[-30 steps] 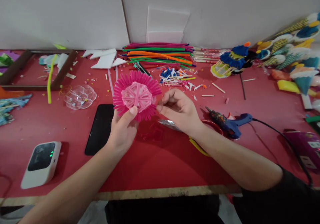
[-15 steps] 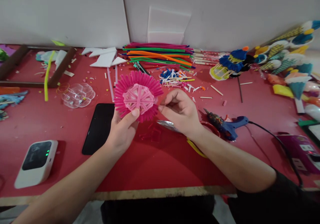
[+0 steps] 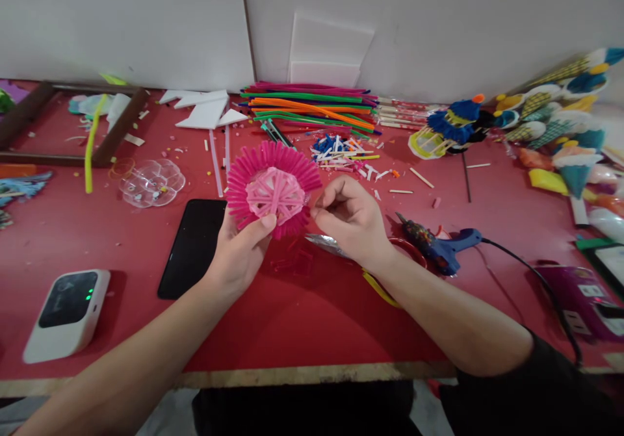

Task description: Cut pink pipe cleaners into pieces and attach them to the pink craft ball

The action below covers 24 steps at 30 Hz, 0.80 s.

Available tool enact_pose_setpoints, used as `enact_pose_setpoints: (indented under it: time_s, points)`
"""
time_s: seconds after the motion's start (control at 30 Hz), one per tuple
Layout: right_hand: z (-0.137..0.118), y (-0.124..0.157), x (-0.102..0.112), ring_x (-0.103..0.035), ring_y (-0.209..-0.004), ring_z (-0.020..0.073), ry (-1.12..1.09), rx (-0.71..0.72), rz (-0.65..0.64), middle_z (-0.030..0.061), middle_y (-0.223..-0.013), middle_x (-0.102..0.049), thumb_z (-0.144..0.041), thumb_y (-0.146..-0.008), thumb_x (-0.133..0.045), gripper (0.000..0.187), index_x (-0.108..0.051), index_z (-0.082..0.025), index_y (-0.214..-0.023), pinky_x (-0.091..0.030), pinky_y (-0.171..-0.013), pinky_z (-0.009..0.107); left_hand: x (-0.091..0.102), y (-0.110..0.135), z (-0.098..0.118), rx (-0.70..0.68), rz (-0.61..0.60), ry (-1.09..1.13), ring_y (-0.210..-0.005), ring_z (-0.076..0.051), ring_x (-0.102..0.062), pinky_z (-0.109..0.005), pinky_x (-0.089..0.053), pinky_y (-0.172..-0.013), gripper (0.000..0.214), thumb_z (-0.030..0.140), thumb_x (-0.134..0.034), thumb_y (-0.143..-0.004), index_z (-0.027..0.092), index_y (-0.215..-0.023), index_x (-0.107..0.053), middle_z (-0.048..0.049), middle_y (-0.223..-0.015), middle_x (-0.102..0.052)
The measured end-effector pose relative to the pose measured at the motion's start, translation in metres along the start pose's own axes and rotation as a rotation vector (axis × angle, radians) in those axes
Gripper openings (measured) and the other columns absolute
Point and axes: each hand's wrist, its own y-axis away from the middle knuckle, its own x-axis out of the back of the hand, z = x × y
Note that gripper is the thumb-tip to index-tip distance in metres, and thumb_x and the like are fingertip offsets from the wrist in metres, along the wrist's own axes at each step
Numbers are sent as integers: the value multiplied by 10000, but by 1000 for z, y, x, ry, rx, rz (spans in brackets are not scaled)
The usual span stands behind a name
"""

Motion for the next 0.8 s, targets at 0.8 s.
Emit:
enact_pose_setpoints:
  time_s: [0.8]
  points:
    - [14, 6, 4, -526, -935, 230, 1047, 309, -673, 83, -925, -693, -200, -946, -604, 146, -742, -174, -904, -420, -844, 375, -9, -8, 10, -101, 86, 258, -816, -116, -669, -249, -556, -729, 149, 214, -802, -734, 216, -783, -661, 51, -822, -722]
